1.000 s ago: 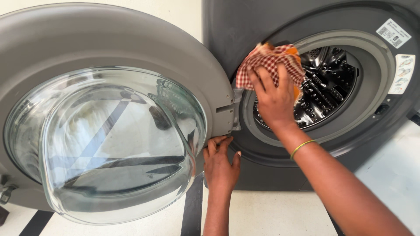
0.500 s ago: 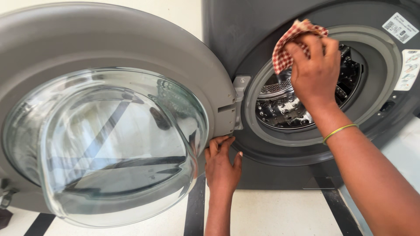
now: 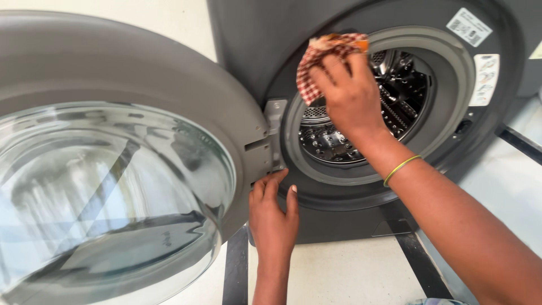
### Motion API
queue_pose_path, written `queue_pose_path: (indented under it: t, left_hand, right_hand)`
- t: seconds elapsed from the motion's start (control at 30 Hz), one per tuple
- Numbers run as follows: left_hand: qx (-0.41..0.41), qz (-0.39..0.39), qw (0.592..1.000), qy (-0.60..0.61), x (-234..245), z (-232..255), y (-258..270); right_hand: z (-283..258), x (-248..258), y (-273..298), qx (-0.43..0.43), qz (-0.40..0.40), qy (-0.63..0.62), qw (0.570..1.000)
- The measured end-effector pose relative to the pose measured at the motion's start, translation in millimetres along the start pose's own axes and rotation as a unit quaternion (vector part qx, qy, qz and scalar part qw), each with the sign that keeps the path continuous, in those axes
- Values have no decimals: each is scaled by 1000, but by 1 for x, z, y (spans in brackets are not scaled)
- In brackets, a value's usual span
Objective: The person wipes the rubber seal and the glass door of a front-loading washing machine by hand using a checkered cloth.
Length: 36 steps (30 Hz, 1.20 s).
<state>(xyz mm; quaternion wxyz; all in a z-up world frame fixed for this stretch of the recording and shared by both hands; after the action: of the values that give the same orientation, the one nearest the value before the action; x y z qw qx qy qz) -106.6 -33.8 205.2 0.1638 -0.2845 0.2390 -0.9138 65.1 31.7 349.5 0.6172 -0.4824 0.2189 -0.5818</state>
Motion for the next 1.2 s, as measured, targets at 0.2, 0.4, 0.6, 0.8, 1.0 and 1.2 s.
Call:
queue_pose_path:
  t: [0.2, 0.4, 0.6, 0.8, 1.0, 1.2]
  left_hand:
    - [-12, -15, 1000, 4, -14, 8, 13]
    - [-22, -21, 999, -12, -27, 2, 14]
    - [-41, -33, 998, -18, -37, 8, 15]
    - [-33, -52, 998, -31, -40, 4, 20]
    - [-30, -35, 999, -23, -31, 0, 14]
    - [-46, -14, 999, -2, -35, 4, 12]
  right_hand:
    - [39, 22, 1, -30, 17, 67, 997]
    - [96, 49, 31, -130, 43, 58, 989]
    - [127, 54, 70, -218, 25, 59, 974]
    - [134, 53, 85, -257, 71, 21, 964]
    - [136, 50, 69, -301, 102, -9, 948]
    - [110, 36, 42, -273, 107, -3, 956]
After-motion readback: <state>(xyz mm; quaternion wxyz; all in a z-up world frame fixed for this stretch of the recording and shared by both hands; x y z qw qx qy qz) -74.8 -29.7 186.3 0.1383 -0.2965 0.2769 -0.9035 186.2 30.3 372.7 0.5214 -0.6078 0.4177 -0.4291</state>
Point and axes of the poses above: each hand's wrist, its own y-axis away from the middle knuckle, its own x-axis out of the back of the hand, z = x × y, the point moved 4 cm from there along -y, towards the middle knuckle, and after that the axes turned 10 degrees about -y, right-handed, at the moved point
